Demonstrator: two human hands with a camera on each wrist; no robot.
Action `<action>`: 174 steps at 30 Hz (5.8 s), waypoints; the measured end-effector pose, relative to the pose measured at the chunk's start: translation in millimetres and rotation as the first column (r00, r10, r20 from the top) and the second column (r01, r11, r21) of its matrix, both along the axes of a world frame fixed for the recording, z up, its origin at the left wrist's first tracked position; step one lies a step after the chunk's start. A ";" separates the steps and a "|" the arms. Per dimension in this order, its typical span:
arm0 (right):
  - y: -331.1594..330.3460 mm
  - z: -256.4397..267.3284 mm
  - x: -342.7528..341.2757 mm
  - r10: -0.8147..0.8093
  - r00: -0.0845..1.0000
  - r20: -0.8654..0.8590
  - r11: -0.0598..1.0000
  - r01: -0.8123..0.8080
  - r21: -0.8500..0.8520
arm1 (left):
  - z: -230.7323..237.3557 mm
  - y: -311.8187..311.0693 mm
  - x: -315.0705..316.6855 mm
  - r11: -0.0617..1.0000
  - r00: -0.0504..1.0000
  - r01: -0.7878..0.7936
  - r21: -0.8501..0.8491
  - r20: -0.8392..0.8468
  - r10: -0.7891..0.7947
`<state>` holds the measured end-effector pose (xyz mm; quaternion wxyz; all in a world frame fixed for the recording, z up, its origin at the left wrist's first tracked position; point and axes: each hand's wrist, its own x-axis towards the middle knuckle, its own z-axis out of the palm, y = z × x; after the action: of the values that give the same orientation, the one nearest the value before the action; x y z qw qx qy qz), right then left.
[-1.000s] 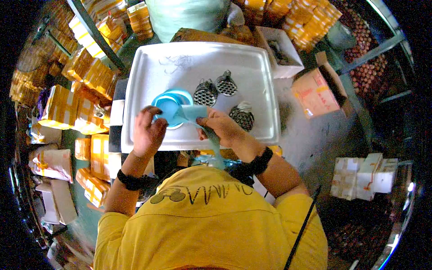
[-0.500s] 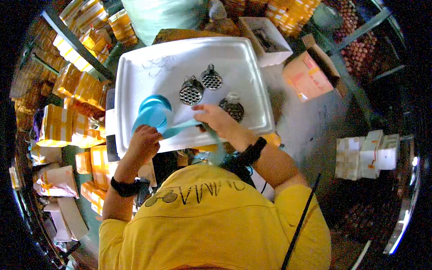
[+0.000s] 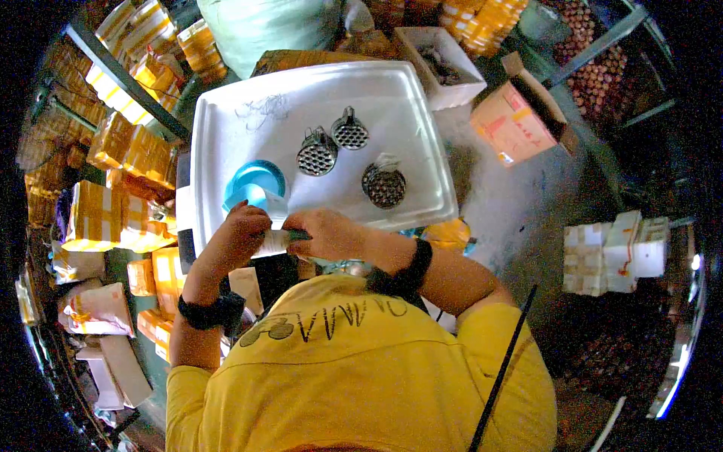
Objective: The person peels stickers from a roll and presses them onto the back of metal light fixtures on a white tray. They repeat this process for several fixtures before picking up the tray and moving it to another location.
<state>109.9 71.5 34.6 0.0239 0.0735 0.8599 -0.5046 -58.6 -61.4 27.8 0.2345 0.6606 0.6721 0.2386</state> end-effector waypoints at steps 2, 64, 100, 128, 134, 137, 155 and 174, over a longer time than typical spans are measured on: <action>3.2 1.5 -0.5 0.048 0.997 0.064 0.999 -0.047 -0.021 | -2.2 0.0 -0.5 0.996 0.996 -0.034 0.086 -0.075 0.040; 2.0 3.1 -17.5 -0.275 0.912 -0.305 0.957 0.290 0.006 | -10.0 8.7 24.3 0.864 0.134 -0.437 -0.249 0.932 0.337; 55.3 5.5 72.1 -0.755 0.586 -0.295 0.656 0.678 -0.332 | -30.4 93.0 -11.0 0.866 0.838 -0.395 0.307 -0.266 0.476; 50.8 26.0 36.0 -0.641 0.767 0.010 0.707 0.596 -0.381 | -16.7 55.5 34.5 0.888 -0.110 -0.095 -0.449 0.892 0.439; 59.4 24.1 27.0 -0.461 0.886 -0.055 0.867 0.436 -0.243 | -7.0 41.2 38.0 0.911 -0.058 -0.018 -0.412 0.910 0.411; 50.9 33.2 24.7 -0.373 0.928 0.005 0.896 0.362 -0.258 | 0.7 38.4 42.2 0.907 -0.025 -0.016 -0.421 0.907 0.421; 43.9 34.3 27.9 -0.324 0.946 -0.022 0.906 0.303 -0.297 | 0.4 36.8 40.9 0.917 -0.126 0.005 -0.399 0.909 0.396; 49.4 74.7 0.3 0.262 0.873 -0.413 0.914 -0.087 0.395 | 21.3 24.5 44.8 0.930 -0.077 0.047 -0.364 0.927 0.367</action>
<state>110.2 120.9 109.3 -0.1468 -0.1234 0.9225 -0.3349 -13.7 -36.9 49.1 0.7079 0.1513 0.3903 0.5689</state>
